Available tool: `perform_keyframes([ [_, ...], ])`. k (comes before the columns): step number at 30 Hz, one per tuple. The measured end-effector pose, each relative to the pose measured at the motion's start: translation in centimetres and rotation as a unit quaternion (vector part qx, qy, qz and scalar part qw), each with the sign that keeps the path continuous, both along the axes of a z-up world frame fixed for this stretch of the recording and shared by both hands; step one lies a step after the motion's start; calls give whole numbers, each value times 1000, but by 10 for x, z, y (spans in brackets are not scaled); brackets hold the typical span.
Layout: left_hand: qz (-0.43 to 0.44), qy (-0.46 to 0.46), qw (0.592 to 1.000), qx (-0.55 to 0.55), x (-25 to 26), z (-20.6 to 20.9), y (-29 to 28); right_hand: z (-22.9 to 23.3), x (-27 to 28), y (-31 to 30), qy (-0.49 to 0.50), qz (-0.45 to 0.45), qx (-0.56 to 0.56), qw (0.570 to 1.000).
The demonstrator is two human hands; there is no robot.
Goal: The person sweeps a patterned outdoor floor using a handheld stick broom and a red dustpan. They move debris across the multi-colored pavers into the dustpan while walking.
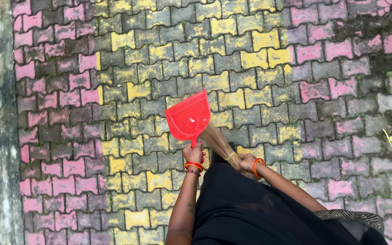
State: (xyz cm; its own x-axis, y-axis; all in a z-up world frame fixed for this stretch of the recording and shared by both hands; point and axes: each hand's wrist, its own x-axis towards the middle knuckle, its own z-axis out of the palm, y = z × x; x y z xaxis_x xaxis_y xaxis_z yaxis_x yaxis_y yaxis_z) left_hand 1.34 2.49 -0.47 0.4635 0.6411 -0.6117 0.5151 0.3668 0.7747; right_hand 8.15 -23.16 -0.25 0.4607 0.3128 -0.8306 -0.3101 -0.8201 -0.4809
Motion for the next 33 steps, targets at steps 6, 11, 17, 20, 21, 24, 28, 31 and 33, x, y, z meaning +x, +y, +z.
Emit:
perform_keyframes([
  [6, -46, -27, 998, 17, 45, 12, 21, 8, 20, -20, 6, -13, 43, 999],
  [11, -56, -37, 998, -5, 81, 29, 2, 23, 80, -65, -109, -99, 57, 987],
  [17, -118, -38, 992, -6, 115, 31, -47, 27, 185, -95, -68, -342, 114, 930],
  [20, -150, 42, 988, 11, 132, 43, -63, 26, 242, -97, 3, -411, 161, 897],
  [21, -132, 27, 991, 10, 142, 45, -66, 24, 254, -92, 21, -397, 116, 910],
  [24, -86, 2, 996, 9, 167, 37, -74, 14, 268, -78, 67, -300, 53, 950],
  [28, -31, -21, 999, 14, 206, 15, -64, -3, 256, -48, -23, 11, -36, 999],
  [31, 6, -26, 999, 18, 237, 16, -58, -6, 250, -42, -36, 76, 2, 996],
  [33, 15, -28, 999, 30, 251, 29, -60, -6, 256, -41, -20, 57, 34, 998],
])
